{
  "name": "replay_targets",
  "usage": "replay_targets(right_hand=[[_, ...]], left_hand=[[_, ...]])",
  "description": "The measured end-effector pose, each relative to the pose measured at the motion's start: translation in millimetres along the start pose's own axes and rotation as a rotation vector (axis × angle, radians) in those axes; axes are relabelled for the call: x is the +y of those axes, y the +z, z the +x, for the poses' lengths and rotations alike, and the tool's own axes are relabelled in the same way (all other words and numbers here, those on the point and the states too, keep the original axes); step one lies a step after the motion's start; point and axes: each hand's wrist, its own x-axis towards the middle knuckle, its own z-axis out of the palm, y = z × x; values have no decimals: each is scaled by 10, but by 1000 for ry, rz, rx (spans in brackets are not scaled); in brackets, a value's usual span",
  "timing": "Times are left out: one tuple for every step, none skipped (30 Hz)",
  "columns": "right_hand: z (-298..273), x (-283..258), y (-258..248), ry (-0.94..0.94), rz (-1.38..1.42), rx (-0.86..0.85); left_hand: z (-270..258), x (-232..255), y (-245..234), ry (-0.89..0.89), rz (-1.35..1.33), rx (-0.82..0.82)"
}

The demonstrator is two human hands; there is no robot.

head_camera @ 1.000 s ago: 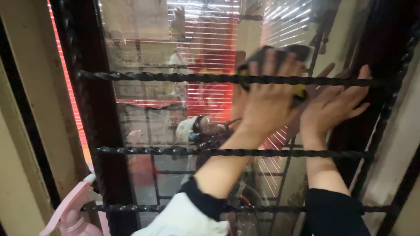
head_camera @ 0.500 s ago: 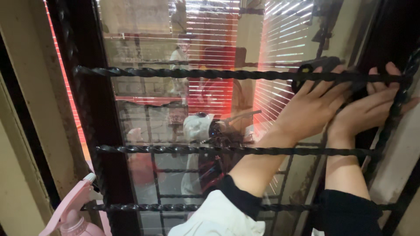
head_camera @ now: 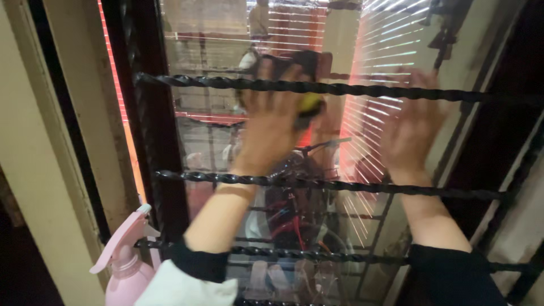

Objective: The person wipes a glass window pane with a cloth by hand, moving the cloth across various sections of the glass behind a metal grate.

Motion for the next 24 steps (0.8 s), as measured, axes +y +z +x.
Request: replay_targets(right_hand=[[-16,-83,45,-48,5,-35],[-28,-159,87,-95,11,-69],[-35,-224,119,-106,-15,-129],[-39,-286,151,-117,-40,-188],[-41,-337,173,-129,-66,-248],[-42,-378,187,-130,-86,-278],[-34,-412,204,-132,-106,-305],[-30,-437,212,-134,-126,-333],[-29,-448,207,-138,-140,-336],[-40,-458,200,-142,-153,-340],[-48,-453,189,-146,-171,-341],[-57,-447,184,-134,-160,-350],[-68,-440,178,-123,-149,-361],[-74,-429,177,-113,-138,-372],[-80,-428,189,-131,-158,-398],[-83,-424,198,-150,-179,-424],[-101,-433,204,-165,-196,-452],[-123,-454,216,-241,-125,-413],[-142,-482,230,-318,-56,-374],[-157,-509,247,-395,13,-334],[-172,-534,269,-461,3,-340],[-183,-560,302,-527,-8,-345],[-184,-563,321,-595,-19,-349],[-185,-541,318,-607,-11,-334]], left_hand=[[-65,-144,-120,-44,21,12],[-128,-298,-240,-87,43,24],[-186,-431,-334,-132,61,36],[-240,-526,-390,-176,80,48],[-295,-585,-407,-199,127,86],[-347,-627,-407,-223,175,123],[-384,-655,-395,-244,224,163],[-415,-650,-358,-263,236,189],[-434,-622,-299,-281,245,220],[-455,-607,-264,-300,255,251],[-463,-613,-246,-293,270,262],[-469,-622,-236,-286,285,273],[-477,-628,-230,-280,300,283],[-491,-632,-231,-261,293,287],[-514,-644,-251,-240,290,288],[-527,-648,-263,-219,288,289],[-539,-642,-269,-227,286,278],[-547,-632,-271,-235,285,267],[-552,-619,-272,-246,282,257],[-557,-617,-284,-247,279,254],[-561,-610,-293,-247,273,250],[-564,-602,-300,-247,267,247],[-564,-598,-306,-249,263,243],[-569,-592,-313,-250,259,239]])
